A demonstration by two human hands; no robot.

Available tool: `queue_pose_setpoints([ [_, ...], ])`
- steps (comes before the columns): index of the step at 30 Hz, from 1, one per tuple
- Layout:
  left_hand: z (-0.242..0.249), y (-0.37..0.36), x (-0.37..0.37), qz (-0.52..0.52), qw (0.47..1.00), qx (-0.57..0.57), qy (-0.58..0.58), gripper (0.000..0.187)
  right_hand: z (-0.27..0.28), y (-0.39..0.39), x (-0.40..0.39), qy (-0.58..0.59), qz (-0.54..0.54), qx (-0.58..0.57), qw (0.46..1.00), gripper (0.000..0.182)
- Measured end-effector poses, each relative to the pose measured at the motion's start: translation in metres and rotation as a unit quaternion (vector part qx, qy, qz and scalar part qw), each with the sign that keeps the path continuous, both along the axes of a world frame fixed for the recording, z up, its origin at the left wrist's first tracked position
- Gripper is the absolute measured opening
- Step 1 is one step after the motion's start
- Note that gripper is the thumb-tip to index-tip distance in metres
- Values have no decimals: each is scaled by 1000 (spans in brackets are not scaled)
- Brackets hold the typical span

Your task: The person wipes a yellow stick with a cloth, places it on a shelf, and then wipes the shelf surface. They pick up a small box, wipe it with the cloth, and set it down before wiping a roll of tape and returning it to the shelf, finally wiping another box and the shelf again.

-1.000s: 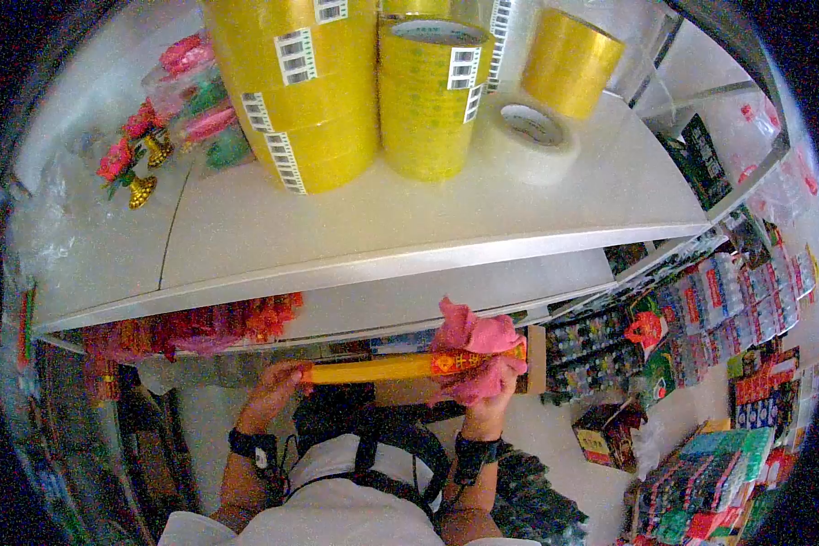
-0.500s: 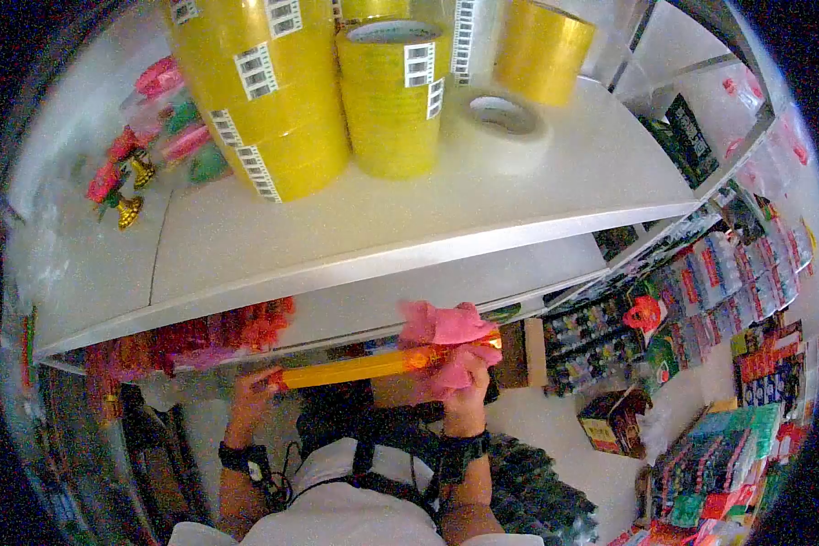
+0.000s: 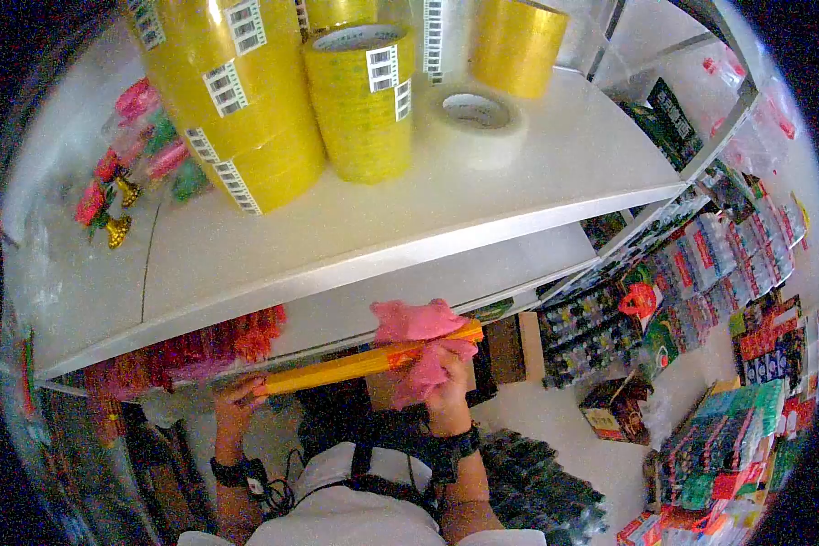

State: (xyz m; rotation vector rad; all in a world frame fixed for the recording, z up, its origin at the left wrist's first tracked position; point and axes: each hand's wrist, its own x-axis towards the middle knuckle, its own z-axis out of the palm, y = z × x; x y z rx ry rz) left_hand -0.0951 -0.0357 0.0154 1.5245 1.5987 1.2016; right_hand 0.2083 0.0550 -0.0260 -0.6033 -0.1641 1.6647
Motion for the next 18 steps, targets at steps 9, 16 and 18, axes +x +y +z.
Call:
queue_pose_setpoints([
  [9, 10, 5, 16, 17, 967, -55, -248, 31, 27, -1, -14, 2, -23, 2, 1000, 29],
  [16, 3, 6, 22, 0, 945, -221, -241, 29, 42, 5, -15, 5, -7, 81, 997, 53],
  [18, 0, 6, 22, -2, 941, -208, -266, 28, 42, 7, -12, 26, -2, 81, 996, 53],
])
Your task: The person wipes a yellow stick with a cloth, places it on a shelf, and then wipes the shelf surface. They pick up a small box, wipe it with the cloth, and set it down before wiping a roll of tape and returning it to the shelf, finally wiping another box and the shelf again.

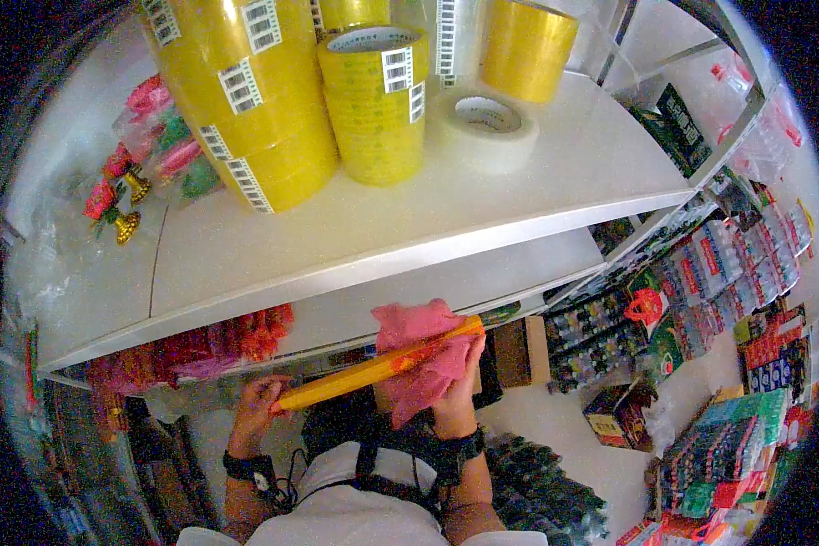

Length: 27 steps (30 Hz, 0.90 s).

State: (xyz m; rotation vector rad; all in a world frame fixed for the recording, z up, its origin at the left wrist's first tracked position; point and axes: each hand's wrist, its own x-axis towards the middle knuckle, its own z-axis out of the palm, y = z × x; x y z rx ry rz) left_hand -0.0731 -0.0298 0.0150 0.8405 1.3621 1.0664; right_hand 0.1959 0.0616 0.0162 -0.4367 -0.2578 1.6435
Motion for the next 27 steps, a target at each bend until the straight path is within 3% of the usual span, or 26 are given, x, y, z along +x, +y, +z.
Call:
queue_pose_setpoints([
  [5, -6, 1, 1, 46, 999, -7, -17, 26, -5, 2, 2, 29, -8, -6, 1000, 54],
  [9, -6, 0, -2, 18, 999, 8, -43, 27, -13, 4, 4, 7, -23, -10, 1000, 51],
  [14, -5, -4, 2, 21, 990, 112, -86, 24, -11, 3, 5, -6, -46, 16, 999, 43],
  [17, -7, -5, 1, 34, 992, 101, -66, 22, -5, 0, 0, -74, -84, 11, 994, 40],
  [23, 4, -6, 1, 94, 994, 50, -11, 20, -15, -7, 0, -35, 23, -43, 998, 37],
  [25, -4, -5, -6, 81, 995, 50, -19, 21, -23, -9, -1, -49, 65, -51, 995, 49],
  [27, -2, -4, -7, 67, 996, 51, -26, 22, -23, -16, -8, -98, 86, -44, 990, 49],
])
